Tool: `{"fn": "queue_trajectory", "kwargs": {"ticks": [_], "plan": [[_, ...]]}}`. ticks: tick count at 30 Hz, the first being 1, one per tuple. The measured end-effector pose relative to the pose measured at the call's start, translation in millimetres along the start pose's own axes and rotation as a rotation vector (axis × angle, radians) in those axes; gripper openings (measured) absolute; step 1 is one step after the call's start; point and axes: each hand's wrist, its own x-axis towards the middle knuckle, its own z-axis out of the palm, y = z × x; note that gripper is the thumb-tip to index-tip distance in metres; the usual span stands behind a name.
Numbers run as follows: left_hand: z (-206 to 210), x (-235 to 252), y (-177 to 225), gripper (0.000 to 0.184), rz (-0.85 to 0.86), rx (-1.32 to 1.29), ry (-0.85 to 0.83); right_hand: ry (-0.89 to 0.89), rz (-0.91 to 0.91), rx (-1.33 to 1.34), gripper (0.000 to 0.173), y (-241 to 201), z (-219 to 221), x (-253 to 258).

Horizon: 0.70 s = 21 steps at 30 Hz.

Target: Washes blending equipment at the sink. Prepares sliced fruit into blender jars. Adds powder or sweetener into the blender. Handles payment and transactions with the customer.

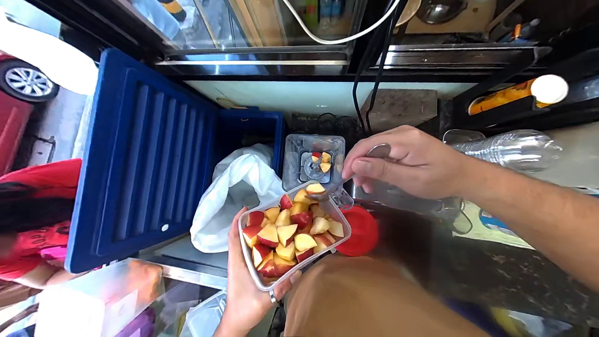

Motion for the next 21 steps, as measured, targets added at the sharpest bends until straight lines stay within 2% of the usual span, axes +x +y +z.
{"fn": "queue_trajectory", "kwargs": {"ticks": [5,7,11,18,21], "plan": [[1.3,2.3,1.8,0.133,-0.015,-0.034,-0.01,0.069,-0.009,0.073,0.027,-6.7,-10.7,4.4],[0.7,2.2,2.0,0.133,-0.023,-0.026,-0.004,0.012,-0.023,0.129,0.026,-15.8,-3.6,3.6],[-0.4,2.4,-0.1,0.132,-0.011,-0.006,-0.012,-0.122,-0.059,-0.016,0.027,-6.3,8.5,4.1],[-2.5,2.3,-0.6,0.133,-0.027,-0.009,-0.01,-0.029,-0.079,-0.013,0.026,4.8,-20.5,14.7],[-2.2,2.6,0.5,0.132,-0.035,0.01,-0.004,0.011,-0.081,0.039,0.026,-6.5,-28.0,15.5]]}}
